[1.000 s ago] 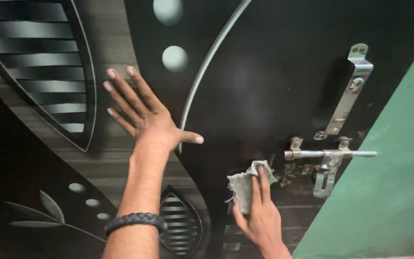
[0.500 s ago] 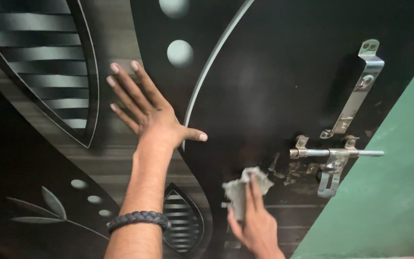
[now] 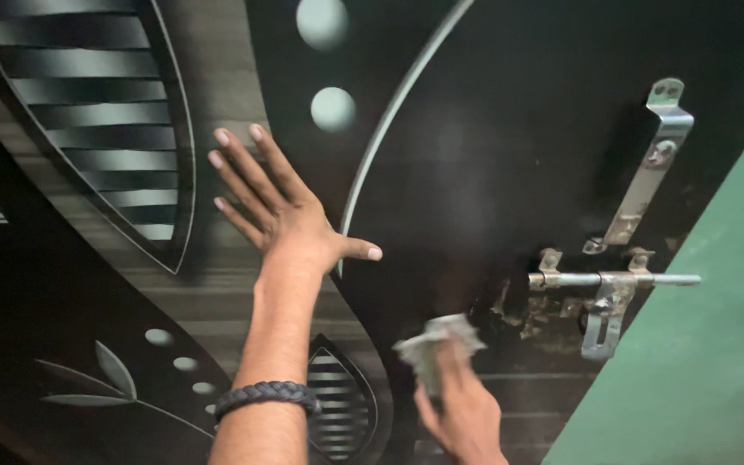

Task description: The person wipes the surface of a dark-colored door with a white cloth, focusing on the area around the handle and latch. The person repeatedly rubs the same spots, especially near the latch mechanism, while occasionally moving to adjacent areas of the door.

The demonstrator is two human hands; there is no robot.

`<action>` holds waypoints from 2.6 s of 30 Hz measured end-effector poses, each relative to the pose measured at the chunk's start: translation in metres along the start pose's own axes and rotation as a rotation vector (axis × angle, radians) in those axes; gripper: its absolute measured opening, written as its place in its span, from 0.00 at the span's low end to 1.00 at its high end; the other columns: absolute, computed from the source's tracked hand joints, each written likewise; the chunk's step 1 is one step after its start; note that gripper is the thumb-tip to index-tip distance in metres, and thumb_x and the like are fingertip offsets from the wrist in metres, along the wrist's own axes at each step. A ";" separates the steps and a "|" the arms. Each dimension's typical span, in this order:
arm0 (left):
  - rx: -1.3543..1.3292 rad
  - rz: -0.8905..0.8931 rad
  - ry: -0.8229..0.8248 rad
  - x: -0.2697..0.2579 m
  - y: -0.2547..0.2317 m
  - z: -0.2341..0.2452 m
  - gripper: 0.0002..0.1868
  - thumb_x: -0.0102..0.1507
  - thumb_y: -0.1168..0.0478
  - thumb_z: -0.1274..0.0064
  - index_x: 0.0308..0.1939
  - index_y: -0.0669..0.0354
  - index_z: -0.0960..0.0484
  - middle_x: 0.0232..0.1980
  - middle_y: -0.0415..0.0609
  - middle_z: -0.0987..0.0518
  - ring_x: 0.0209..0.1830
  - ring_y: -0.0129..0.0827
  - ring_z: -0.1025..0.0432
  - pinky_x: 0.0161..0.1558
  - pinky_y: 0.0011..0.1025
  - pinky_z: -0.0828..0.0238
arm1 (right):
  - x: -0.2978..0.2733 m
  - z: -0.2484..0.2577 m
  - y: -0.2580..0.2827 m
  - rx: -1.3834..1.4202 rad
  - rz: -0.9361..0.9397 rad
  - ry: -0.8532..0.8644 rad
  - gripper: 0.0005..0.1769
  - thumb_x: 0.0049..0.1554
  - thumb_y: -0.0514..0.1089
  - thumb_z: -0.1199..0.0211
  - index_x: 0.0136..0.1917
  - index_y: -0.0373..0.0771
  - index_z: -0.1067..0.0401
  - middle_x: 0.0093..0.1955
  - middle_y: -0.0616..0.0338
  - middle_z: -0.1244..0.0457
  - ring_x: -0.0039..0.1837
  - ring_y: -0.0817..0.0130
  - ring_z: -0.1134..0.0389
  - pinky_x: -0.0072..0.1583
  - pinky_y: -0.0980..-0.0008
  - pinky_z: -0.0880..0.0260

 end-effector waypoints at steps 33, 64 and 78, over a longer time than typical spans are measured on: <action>-0.025 -0.023 -0.012 -0.003 -0.003 0.004 1.00 0.26 0.36 0.17 0.73 0.59 0.89 0.76 0.69 0.90 0.78 0.62 0.93 0.74 0.72 0.85 | 0.015 -0.007 0.033 -0.065 -0.031 0.553 0.42 0.50 0.51 0.33 0.75 0.45 0.40 0.86 0.70 0.53 0.56 0.60 0.28 0.53 0.62 0.25; -0.018 0.033 0.025 -0.003 -0.003 0.005 1.01 0.25 0.36 0.18 0.72 0.58 0.90 0.77 0.69 0.90 0.79 0.60 0.93 0.75 0.69 0.86 | 0.000 0.016 -0.057 -0.458 0.086 0.586 0.66 0.35 0.47 0.23 0.82 0.69 0.51 0.88 0.64 0.64 0.51 0.56 0.32 0.50 0.64 0.24; 0.063 0.061 0.056 0.001 -0.002 -0.002 1.01 0.27 0.33 0.20 0.73 0.58 0.92 0.76 0.69 0.93 0.78 0.60 0.96 0.76 0.70 0.87 | -0.025 0.061 -0.132 -0.229 0.168 0.538 0.51 0.42 0.49 0.26 0.76 0.43 0.44 0.85 0.66 0.60 0.64 0.56 0.30 0.49 0.61 0.24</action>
Point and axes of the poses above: each hand's wrist, its own x-axis towards the middle knuckle, its own z-axis out of the back of the hand, y = z × x, the point moved 6 cm from there along x, towards the middle knuckle
